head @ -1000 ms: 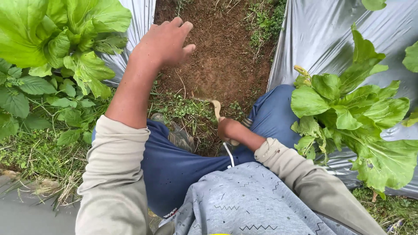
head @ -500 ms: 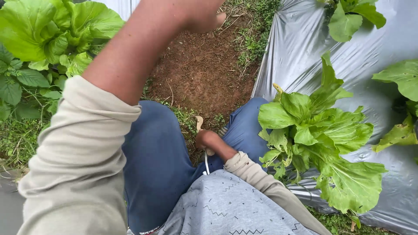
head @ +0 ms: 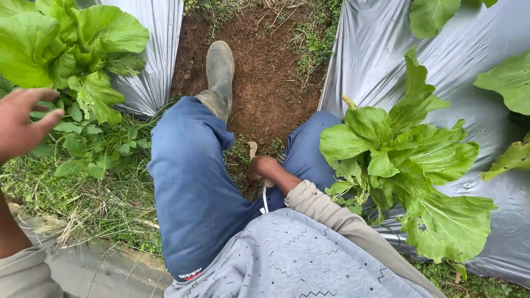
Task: Using a hand sickle to remove weeds and loosen the soil between rows of crops covered in plastic mulch.
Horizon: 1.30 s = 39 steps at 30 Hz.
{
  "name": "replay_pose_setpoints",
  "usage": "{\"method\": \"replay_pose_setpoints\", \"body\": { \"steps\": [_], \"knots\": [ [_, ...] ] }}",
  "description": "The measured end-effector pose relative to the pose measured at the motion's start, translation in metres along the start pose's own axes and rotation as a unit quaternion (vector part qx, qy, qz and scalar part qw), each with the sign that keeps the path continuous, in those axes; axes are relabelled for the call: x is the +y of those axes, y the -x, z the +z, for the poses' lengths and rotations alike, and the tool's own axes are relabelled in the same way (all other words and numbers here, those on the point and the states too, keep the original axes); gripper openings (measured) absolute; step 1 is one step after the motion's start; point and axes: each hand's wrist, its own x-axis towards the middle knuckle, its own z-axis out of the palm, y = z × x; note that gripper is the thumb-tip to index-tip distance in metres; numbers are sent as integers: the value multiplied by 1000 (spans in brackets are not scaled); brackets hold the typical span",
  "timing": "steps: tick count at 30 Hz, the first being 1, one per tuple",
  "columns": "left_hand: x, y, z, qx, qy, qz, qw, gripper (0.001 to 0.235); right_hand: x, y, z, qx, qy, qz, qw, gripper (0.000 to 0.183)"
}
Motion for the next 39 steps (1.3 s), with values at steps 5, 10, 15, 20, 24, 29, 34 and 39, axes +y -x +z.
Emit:
{"method": "replay_pose_setpoints", "body": {
  "steps": [5,10,15,20,24,29,34,39],
  "knots": [
    [10,-14,12,-124,-74,-111,983,56,-1,10,-2,-9,2,-10,1000,41],
    [142,-53,-49,-124,-14,-71,990,57,-6,50,-10,-2,-64,18,998,38],
    [185,-108,-43,-110,3,77,991,57,20,56,-18,55,-135,51,988,40],
    [227,-148,-33,-90,19,191,977,54,37,88,-15,255,-462,14,849,22],
    [229,-177,-4,-108,-12,219,970,52,20,78,-8,425,-410,16,807,39],
    [215,-215,48,-109,-64,199,972,56,15,40,8,507,-463,-111,718,50],
    [238,-220,53,-145,-58,245,957,55,21,39,10,548,-441,-157,693,41],
    [267,-216,44,-216,30,276,936,36,19,47,8,591,-428,-187,657,34]
  ]
}}
